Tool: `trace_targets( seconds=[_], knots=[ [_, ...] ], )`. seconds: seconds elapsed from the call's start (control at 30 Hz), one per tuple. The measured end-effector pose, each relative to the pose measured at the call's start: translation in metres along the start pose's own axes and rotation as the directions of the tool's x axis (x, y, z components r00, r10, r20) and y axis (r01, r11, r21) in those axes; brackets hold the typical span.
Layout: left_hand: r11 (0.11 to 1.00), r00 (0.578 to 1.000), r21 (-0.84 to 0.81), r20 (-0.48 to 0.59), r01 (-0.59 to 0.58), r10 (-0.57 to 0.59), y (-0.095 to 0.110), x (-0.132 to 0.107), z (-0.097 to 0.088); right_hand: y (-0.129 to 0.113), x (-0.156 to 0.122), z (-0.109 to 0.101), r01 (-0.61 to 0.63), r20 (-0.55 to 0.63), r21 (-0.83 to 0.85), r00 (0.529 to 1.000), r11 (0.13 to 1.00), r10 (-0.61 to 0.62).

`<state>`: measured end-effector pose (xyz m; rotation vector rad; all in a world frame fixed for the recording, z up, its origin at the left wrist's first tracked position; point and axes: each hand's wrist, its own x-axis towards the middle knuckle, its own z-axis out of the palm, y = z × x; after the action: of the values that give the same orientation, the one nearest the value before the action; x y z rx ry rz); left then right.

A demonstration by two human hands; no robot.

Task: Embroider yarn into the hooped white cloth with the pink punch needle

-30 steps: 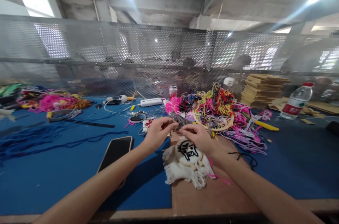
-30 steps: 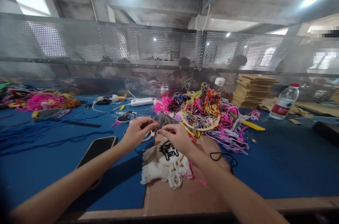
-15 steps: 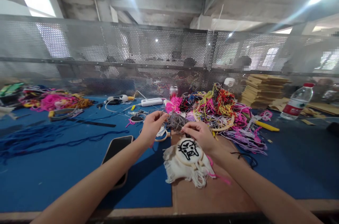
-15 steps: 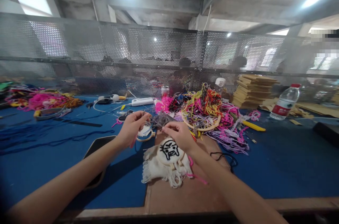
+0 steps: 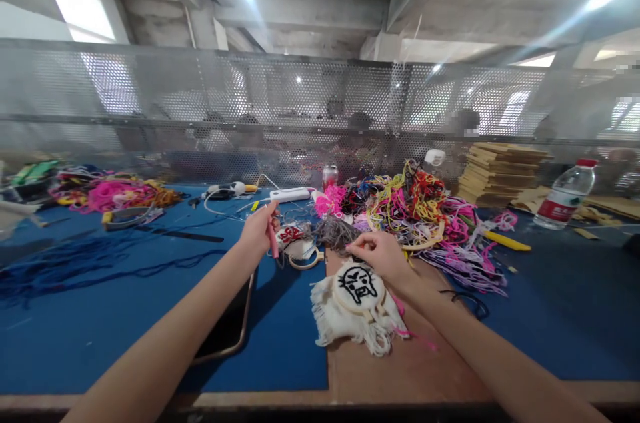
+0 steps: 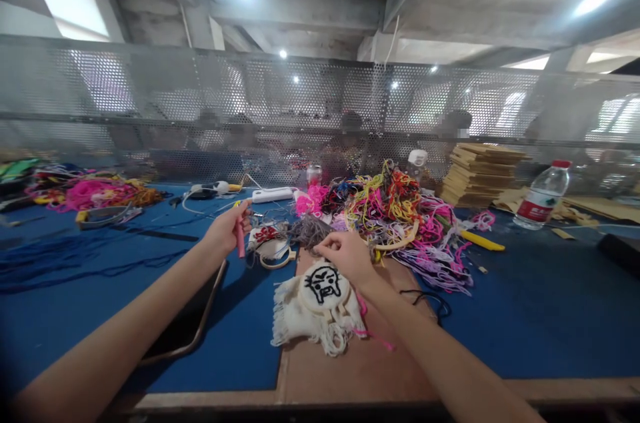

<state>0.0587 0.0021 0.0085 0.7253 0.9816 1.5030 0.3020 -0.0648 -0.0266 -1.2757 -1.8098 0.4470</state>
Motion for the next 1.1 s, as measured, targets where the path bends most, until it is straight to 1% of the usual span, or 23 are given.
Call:
trace_targets(
  seconds=[0.07, 0.1, 0.13, 0.17, 0.2, 0.27, 0.33, 0.37, 0.4, 0.47, 0.53, 0.63, 0.67, 0.7, 0.73, 0.77, 0.8, 0.83, 0.87, 0.9, 0.97, 1.03, 1.1],
  knots=[
    [0.999, 0.997, 0.006, 0.065, 0.043, -0.043, -0.001, -0.002, 0.001, 0.001, -0.001, 0.002, -0.040, 0.000, -0.002, 0.999, 0.999, 0.040],
    [0.996, 0.988, 0.011, 0.123, 0.088, -0.089, -0.002, -0.005, 0.002, 0.002, -0.001, 0.003, -0.055, 0.008, -0.003, 0.998, 0.998, 0.055],
    [0.989, 0.971, 0.016, 0.191, 0.146, -0.147, -0.004, -0.008, 0.003, 0.003, -0.001, 0.004, -0.065, 0.020, -0.007, 0.998, 0.998, 0.065],
    [0.977, 0.942, 0.023, 0.262, 0.213, -0.211, -0.005, -0.011, 0.005, 0.004, -0.001, 0.005, -0.067, 0.036, -0.010, 0.997, 0.998, 0.068],
    [0.959, 0.902, 0.033, 0.333, 0.281, -0.276, -0.005, -0.015, 0.006, 0.004, -0.001, 0.005, -0.063, 0.054, -0.014, 0.997, 0.998, 0.064],
    [0.919, 0.810, 0.062, 0.450, 0.390, -0.374, -0.005, -0.020, 0.009, 0.005, -0.001, 0.005, -0.031, 0.088, -0.036, 0.996, 0.999, 0.034],
    [0.902, 0.750, 0.082, 0.527, 0.423, -0.400, -0.003, -0.025, 0.012, 0.004, -0.001, 0.005, 0.031, 0.091, -0.086, 0.996, 0.996, -0.023],
    [0.902, 0.732, 0.083, 0.555, 0.424, -0.395, -0.002, -0.026, 0.013, 0.004, -0.002, 0.005, 0.070, 0.083, -0.110, 0.995, 0.992, -0.061],
    [0.905, 0.725, 0.079, 0.571, 0.418, -0.384, -0.001, -0.027, 0.014, 0.003, -0.002, 0.005, 0.109, 0.073, -0.123, 0.992, 0.986, -0.101],
    [0.918, 0.743, 0.064, 0.567, 0.391, -0.356, -0.002, -0.028, 0.016, 0.002, -0.004, 0.005, 0.171, 0.043, -0.116, 0.985, 0.978, -0.167],
    [0.941, 0.783, 0.055, 0.538, 0.335, -0.311, -0.004, -0.028, 0.017, 0.000, -0.006, 0.005, 0.182, 0.019, -0.095, 0.983, 0.979, -0.181],
    [0.981, 0.849, 0.004, 0.500, 0.194, -0.170, -0.010, -0.029, 0.019, -0.005, -0.007, 0.002, 0.098, -0.020, -0.065, 0.995, 0.993, -0.100],
    [0.988, 0.864, -0.023, 0.488, 0.151, -0.120, -0.012, -0.029, 0.020, -0.008, -0.008, 0.002, 0.055, -0.010, -0.002, 0.998, 0.999, -0.055],
    [0.992, 0.873, -0.051, 0.481, 0.115, -0.077, -0.013, -0.031, 0.021, -0.011, -0.008, 0.001, 0.005, 0.025, 0.104, 1.000, 0.995, -0.007],
    [0.993, 0.875, -0.077, 0.483, 0.087, -0.039, -0.014, -0.033, 0.022, -0.015, -0.008, 0.002, -0.055, 0.096, 0.244, 0.995, 0.968, 0.032],
    [0.993, 0.869, -0.098, 0.495, 0.064, -0.008, -0.015, -0.035, 0.023, -0.019, -0.009, 0.002, -0.130, 0.196, 0.395, 0.979, 0.909, 0.055],
    [0.993, 0.855, -0.110, 0.518, 0.051, 0.014, -0.014, -0.038, 0.024, -0.023, -0.010, 0.004, -0.217, 0.307, 0.525, 0.950, 0.823, 0.055],
    [0.992, 0.835, -0.117, 0.549, 0.046, 0.026, -0.014, -0.041, 0.026, -0.027, -0.012, 0.005, -0.303, 0.408, 0.615, 0.912, 0.728, 0.035],
    [0.992, 0.813, -0.118, 0.582, 0.046, 0.031, -0.013, -0.044, 0.027, -0.031, -0.014, 0.008, -0.380, 0.492, 0.665, 0.871, 0.643, 0.006],
    [0.992, 0.791, -0.115, 0.611, 0.051, 0.030, -0.012, -0.047, 0.027, -0.034, -0.017, 0.010, -0.440, 0.551, 0.691, 0.834, 0.574, -0.024],
    [0.992, 0.756, -0.106, 0.655, 0.065, 0.021, -0.011, -0.053, 0.029, -0.039, -0.023, 0.015, -0.519, 0.624, 0.706, 0.777, 0.482, -0.078],
    [0.993, 0.730, -0.096, 0.683, 0.073, 0.013, -0.011, -0.057, 0.030, -0.040, -0.028, 0.019, -0.554, 0.654, 0.711, 0.748, 0.433, -0.115],
    [0.994, 0.715, -0.077, 0.699, 0.082, -0.004, -0.012, -0.062, 0.030, -0.038, -0.030, 0.023, -0.564, 0.664, 0.705, 0.738, 0.430, -0.120]
  ],
)
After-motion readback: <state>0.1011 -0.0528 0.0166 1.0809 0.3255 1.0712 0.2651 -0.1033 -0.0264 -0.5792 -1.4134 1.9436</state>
